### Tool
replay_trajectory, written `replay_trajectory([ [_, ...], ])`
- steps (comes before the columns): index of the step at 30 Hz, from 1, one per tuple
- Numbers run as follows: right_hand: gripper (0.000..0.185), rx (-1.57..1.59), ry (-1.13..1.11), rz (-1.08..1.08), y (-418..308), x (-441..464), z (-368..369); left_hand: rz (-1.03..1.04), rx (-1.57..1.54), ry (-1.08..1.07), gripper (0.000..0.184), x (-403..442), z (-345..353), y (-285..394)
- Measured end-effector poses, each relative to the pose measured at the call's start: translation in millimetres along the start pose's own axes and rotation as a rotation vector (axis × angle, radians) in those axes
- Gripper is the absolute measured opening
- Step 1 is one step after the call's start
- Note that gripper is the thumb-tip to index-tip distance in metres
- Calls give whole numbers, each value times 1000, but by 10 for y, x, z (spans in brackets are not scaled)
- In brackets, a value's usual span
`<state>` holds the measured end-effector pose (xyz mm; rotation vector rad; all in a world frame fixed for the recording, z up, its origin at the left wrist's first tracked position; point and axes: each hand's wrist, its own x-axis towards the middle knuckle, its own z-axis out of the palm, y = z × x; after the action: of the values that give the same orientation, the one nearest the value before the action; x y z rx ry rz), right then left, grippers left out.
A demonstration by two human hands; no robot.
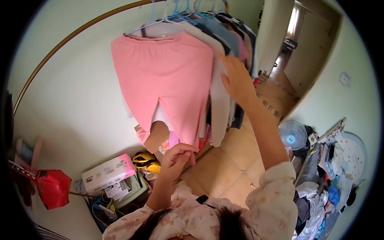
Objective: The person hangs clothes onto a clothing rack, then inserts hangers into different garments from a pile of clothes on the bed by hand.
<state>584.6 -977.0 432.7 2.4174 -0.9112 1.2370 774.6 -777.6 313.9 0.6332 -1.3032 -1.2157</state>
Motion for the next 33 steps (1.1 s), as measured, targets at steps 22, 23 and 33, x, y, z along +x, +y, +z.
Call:
replay_trajectory([
  [22,14,-936,677,1782,-2540,-6159,-4308,-394,-181,-1498,15,-619,4948,-1473],
  [23,14,-1056,701,1775,-2790,-6455,-4359,-371,-159,-1556,15,-689,5220,-1477],
  [33,15,-1471,1304,2065,-4059,-6538,-4515,-432,-180,-2135,13,-2243,7328,-1937],
])
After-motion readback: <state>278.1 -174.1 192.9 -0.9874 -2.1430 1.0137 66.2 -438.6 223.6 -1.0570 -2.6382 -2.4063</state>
